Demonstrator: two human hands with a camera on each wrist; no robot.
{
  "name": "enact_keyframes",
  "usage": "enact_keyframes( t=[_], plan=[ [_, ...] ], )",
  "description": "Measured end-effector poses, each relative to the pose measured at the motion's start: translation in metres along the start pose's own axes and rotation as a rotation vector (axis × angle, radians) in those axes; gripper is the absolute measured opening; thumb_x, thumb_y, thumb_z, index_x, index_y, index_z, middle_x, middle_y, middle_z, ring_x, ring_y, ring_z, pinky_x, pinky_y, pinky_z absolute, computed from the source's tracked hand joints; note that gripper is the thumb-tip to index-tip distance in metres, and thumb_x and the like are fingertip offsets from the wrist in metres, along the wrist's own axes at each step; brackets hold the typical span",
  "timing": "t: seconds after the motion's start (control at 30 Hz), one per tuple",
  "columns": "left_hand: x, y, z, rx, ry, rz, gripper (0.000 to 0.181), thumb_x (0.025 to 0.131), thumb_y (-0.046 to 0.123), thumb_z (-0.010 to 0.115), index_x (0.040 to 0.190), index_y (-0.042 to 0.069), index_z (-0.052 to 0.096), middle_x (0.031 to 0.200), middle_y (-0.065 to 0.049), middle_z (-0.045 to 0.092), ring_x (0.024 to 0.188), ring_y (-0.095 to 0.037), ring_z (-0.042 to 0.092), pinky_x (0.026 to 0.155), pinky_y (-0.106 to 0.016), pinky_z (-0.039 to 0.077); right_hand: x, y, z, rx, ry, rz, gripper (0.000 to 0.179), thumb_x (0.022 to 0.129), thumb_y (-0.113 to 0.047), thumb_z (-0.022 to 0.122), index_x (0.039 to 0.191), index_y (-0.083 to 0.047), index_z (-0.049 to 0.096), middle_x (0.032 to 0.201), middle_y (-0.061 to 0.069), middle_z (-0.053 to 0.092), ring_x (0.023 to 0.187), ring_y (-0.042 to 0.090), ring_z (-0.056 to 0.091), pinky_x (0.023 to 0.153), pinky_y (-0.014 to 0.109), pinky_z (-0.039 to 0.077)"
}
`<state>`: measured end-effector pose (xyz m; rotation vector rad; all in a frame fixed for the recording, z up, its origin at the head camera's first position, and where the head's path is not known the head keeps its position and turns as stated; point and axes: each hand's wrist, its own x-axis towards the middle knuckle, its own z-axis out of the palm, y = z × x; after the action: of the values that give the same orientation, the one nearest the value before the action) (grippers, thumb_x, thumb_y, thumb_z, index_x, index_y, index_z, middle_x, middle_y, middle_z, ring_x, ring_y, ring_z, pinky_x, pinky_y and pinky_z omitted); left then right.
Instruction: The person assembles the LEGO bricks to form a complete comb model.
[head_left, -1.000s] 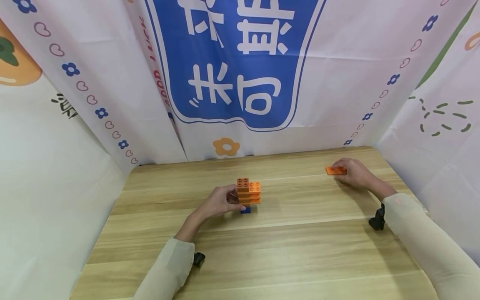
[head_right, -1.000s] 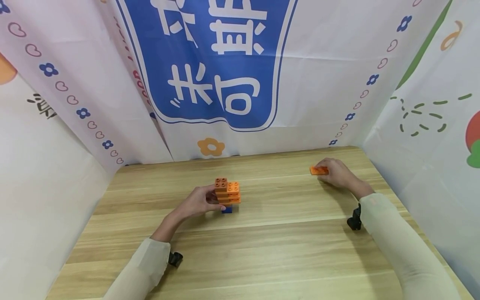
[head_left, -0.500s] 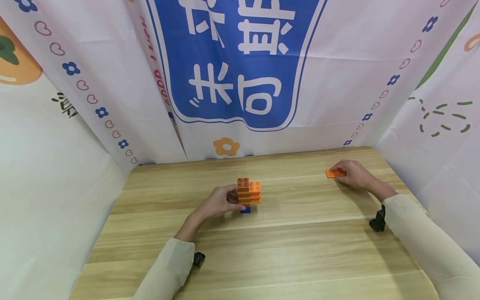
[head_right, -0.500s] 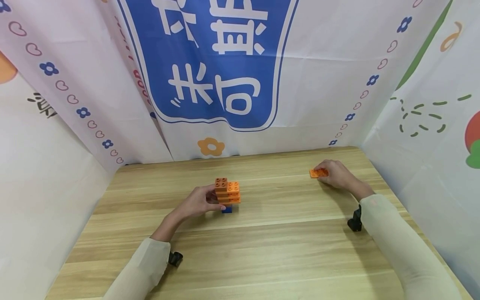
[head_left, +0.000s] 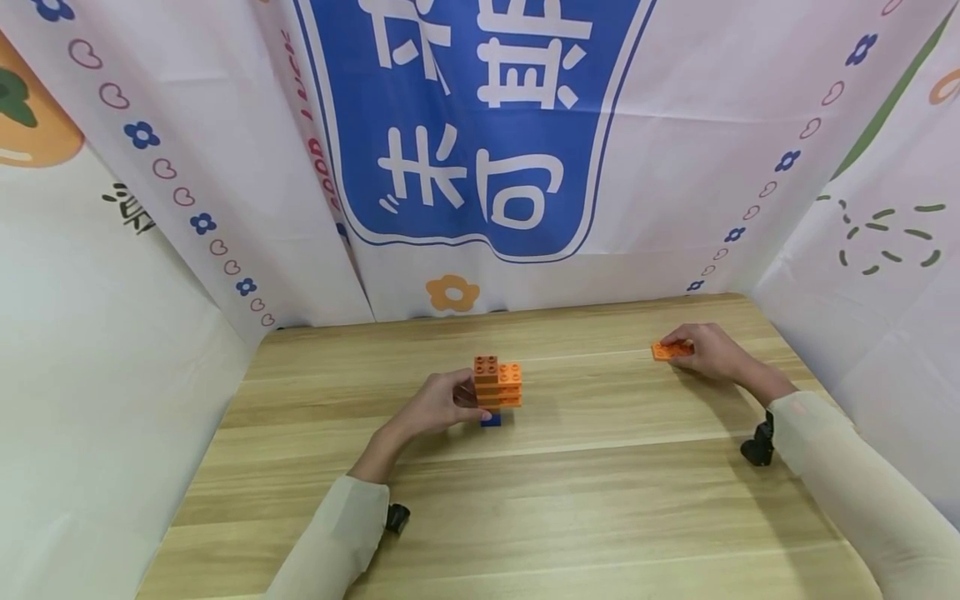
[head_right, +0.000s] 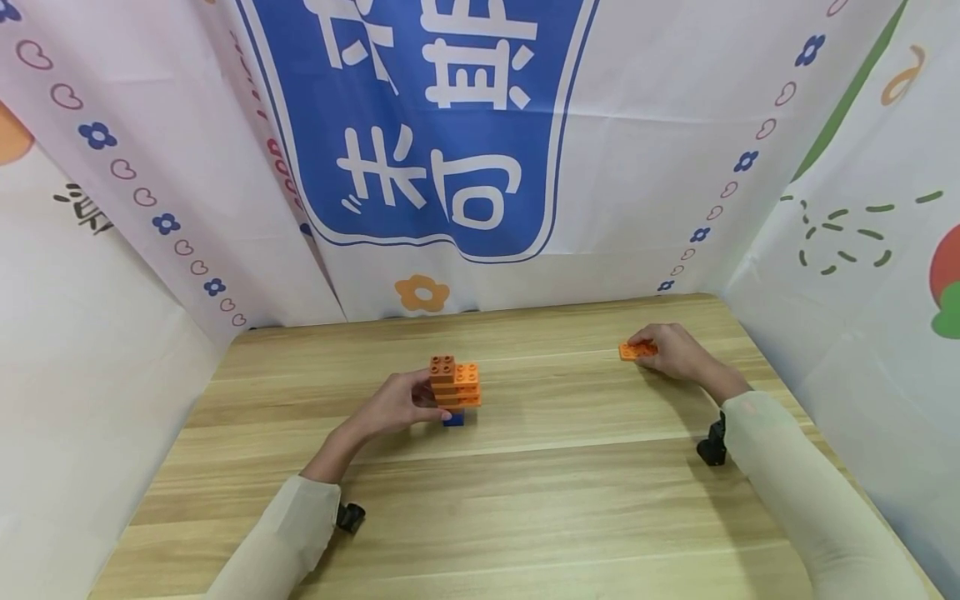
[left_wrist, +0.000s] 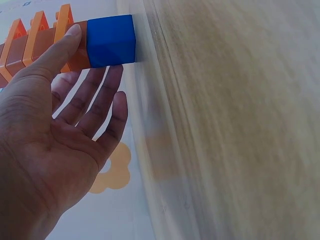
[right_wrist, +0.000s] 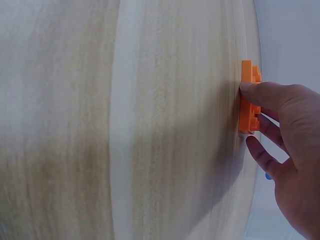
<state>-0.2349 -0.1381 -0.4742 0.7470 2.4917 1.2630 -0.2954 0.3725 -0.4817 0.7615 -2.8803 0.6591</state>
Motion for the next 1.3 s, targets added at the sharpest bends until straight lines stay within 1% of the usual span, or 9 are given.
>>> enact_keyframes(
  t=[0.1,0.27,0.43,0.57,0.83,0.93,1.1,1.3],
  plan=[
    [0.000,0.001,0.000,0.004,0.004,0.008,0.044,0.089,0.015,0.088,0.128,0.005,0.068,0.109,-0.004,0.075,0.096,-0.017,0.072,0.086,-0.030,0.062,0.000,-0.001,0.000,-0.002,0.012,-0.011,0.031,0.085,-0.002,0.087,0.114,0.002,0.078,0.113,0.021,0.077,0.105,0.042,0.072,0.091,0.059,0.058],
    [0.000,0.001,-0.001,0.000,-0.001,0.015,0.045,0.090,0.018,0.088,0.127,0.004,0.068,0.110,-0.005,0.076,0.097,-0.018,0.072,0.086,-0.030,0.062,0.000,-0.006,0.001,-0.003,0.009,-0.019,0.031,0.084,-0.004,0.088,0.114,0.000,0.078,0.111,0.017,0.078,0.102,0.035,0.073,0.086,0.054,0.061],
    [0.001,0.000,0.000,-0.005,-0.004,0.013,0.046,0.090,0.019,0.088,0.128,0.004,0.068,0.111,-0.006,0.075,0.099,-0.019,0.072,0.087,-0.029,0.062,0.004,-0.017,0.000,0.007,0.008,-0.040,0.031,0.084,-0.003,0.088,0.113,0.000,0.079,0.108,0.014,0.078,0.097,0.030,0.073,0.082,0.050,0.062],
    [0.001,-0.001,0.000,-0.003,-0.004,0.010,0.046,0.090,0.019,0.088,0.129,0.004,0.067,0.112,-0.006,0.076,0.099,-0.019,0.073,0.087,-0.029,0.062,0.008,-0.027,0.000,0.009,0.018,-0.068,0.029,0.085,-0.006,0.089,0.112,-0.002,0.080,0.107,0.011,0.079,0.096,0.028,0.073,0.081,0.048,0.062],
    [0.001,-0.002,0.000,0.015,-0.004,0.006,0.045,0.091,0.017,0.087,0.129,0.005,0.068,0.111,-0.005,0.075,0.098,-0.016,0.072,0.087,-0.028,0.061,0.018,-0.048,-0.006,0.029,0.041,-0.124,0.032,0.081,-0.002,0.091,0.112,-0.003,0.081,0.106,0.009,0.079,0.090,0.022,0.072,0.078,0.046,0.062],
    [0.001,-0.001,0.000,0.010,-0.008,0.002,0.046,0.091,0.016,0.087,0.131,0.006,0.067,0.111,-0.004,0.075,0.098,-0.016,0.072,0.087,-0.028,0.061,0.022,-0.054,-0.009,0.034,0.046,-0.150,0.033,0.081,0.000,0.090,0.112,-0.003,0.081,0.106,0.010,0.078,0.090,0.022,0.071,0.077,0.047,0.062],
    [0.001,0.000,0.000,0.003,-0.010,0.013,0.046,0.091,0.016,0.086,0.131,0.004,0.067,0.111,-0.005,0.075,0.098,-0.017,0.072,0.087,-0.029,0.062,0.026,-0.064,-0.014,0.041,0.055,-0.192,0.033,0.082,-0.001,0.090,0.113,-0.004,0.080,0.108,0.009,0.078,0.091,0.022,0.072,0.076,0.049,0.062],
    [0.001,-0.002,0.000,0.009,-0.007,0.004,0.046,0.091,0.016,0.087,0.131,0.005,0.067,0.111,-0.004,0.075,0.097,-0.015,0.072,0.086,-0.027,0.061,0.028,-0.079,-0.019,0.048,0.051,-0.224,0.034,0.083,-0.005,0.090,0.115,-0.005,0.080,0.109,0.007,0.078,0.091,0.019,0.072,0.076,0.044,0.062]
  ],
)
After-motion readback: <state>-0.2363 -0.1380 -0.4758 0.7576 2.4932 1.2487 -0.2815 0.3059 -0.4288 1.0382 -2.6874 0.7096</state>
